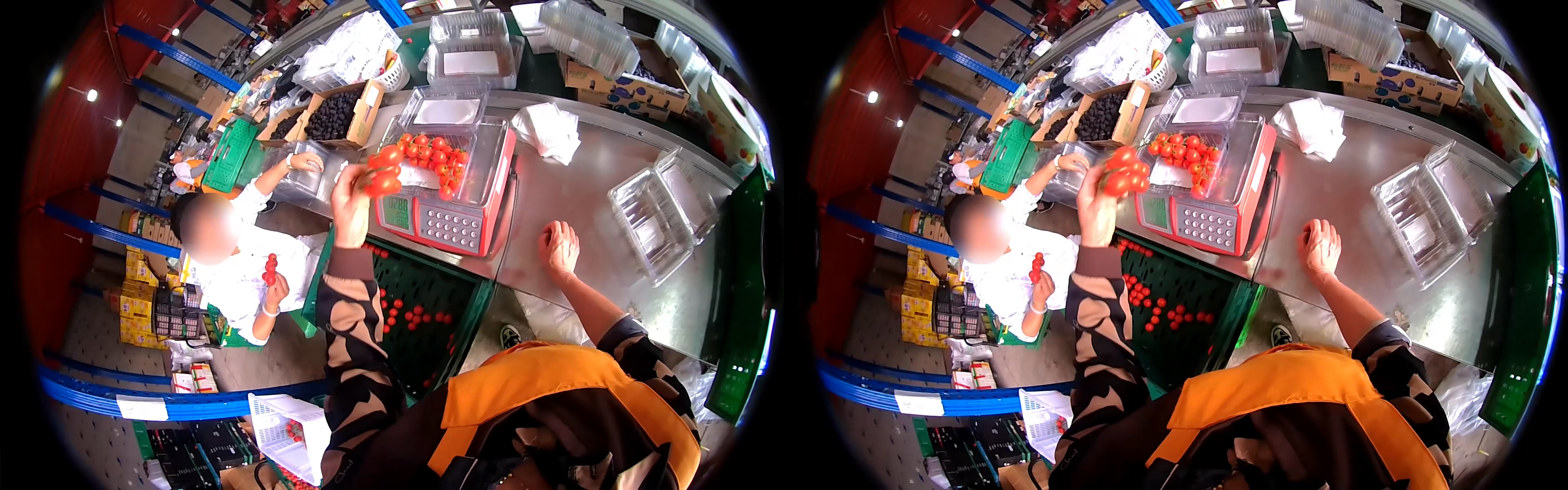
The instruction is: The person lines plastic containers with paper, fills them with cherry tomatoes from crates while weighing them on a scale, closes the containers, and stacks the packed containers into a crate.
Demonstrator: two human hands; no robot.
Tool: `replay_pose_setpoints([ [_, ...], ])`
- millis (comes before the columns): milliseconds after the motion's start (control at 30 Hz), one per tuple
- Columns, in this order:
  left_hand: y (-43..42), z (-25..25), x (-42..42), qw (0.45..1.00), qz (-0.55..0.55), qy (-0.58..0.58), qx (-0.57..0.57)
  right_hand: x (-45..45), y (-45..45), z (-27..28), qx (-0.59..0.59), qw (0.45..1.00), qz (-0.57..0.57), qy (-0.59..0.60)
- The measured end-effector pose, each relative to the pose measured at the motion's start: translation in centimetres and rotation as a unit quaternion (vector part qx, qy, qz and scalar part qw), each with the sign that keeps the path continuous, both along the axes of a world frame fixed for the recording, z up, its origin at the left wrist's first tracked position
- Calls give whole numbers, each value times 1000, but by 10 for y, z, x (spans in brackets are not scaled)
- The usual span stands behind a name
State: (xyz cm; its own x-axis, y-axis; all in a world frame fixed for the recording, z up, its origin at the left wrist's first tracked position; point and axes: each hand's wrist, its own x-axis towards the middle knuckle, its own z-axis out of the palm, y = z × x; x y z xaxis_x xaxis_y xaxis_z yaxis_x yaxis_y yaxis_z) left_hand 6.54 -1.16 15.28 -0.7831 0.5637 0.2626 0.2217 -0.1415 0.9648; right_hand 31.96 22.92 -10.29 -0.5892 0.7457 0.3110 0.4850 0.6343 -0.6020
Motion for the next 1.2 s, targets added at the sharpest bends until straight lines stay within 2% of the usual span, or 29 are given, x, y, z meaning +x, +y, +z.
replay_pose_setpoints([
  [67, 24, -12, -38, 964, -8, 250, -96, 0, 0, 1, -2, 1000, -1, 1],
  [133, 46, -27, -50, 964, 4, 218, -152, 0, -1, 4, -5, 1000, 1, 3],
  [200, 55, -47, -69, 897, 28, 339, -282, 0, 0, 1, -3, 1000, 0, -1],
  [233, 56, -56, -74, 853, 28, 424, -302, -1, 1, -1, -2, 1000, 0, -3],
  [267, 57, -58, -71, 837, 10, 410, -363, 0, 1, 1, 1, 1000, -2, -1],
  [333, 54, -73, -71, 828, -28, 405, -387, -1, -1, 5, 6, 1000, 1, 0],
  [400, 55, -70, -51, 837, 10, 382, -392, -1, -1, 4, 5, 1000, -9, -2],
  [467, 52, -67, -16, 887, 109, 392, -218, -2, -3, 4, 16, 1000, -5, -11],
  [533, 38, -73, 36, 947, 192, 241, -94, -3, -4, 4, 35, 999, -2, -18],
  [567, 26, -99, 48, 938, 240, 248, -32, -3, -3, 2, 30, 999, 8, -17],
  [633, -12, -154, 54, 882, 330, 331, -64, -4, -4, 5, 16, 999, 11, -33],
  [700, -54, -198, 44, 902, 362, 210, -103, -5, -4, 4, 22, 998, 8, -54],
  [733, -81, -239, 21, 903, 396, 128, -109, -5, -5, 6, 26, 998, 7, -62],
  [767, -105, -268, -5, 877, 452, 133, -95, -7, -6, 7, 30, 997, 5, -69],
  [800, -135, -291, -27, 824, 499, 166, -211, -9, -7, 8, 33, 996, 2, -78],
  [833, -155, -299, -45, 799, 514, 132, -283, -10, -8, 7, 42, 995, 0, -87],
  [867, -180, -324, -70, 778, 519, 138, -325, -12, -9, 7, 52, 994, -3, -97],
  [900, -190, -327, -88, 761, 532, 127, -349, -13, -10, 6, 57, 993, -1, -102],
  [933, -205, -339, -109, 725, 530, 186, -399, -13, -11, 5, 62, 992, -2, -108],
  [967, -208, -327, -124, 719, 506, 137, -456, -15, -9, 5, 68, 991, -2, -114],
  [1033, -216, -328, -154, 671, 486, 161, -537, -18, -8, 2, 74, 990, 0, -121],
  [1067, -215, -324, -165, 655, 469, 138, -576, -16, -9, 1, 75, 989, 0, -126],
  [1200, -216, -343, -194, 568, 385, 198, -700, -17, -9, 0, 77, 988, -2, -131],
])
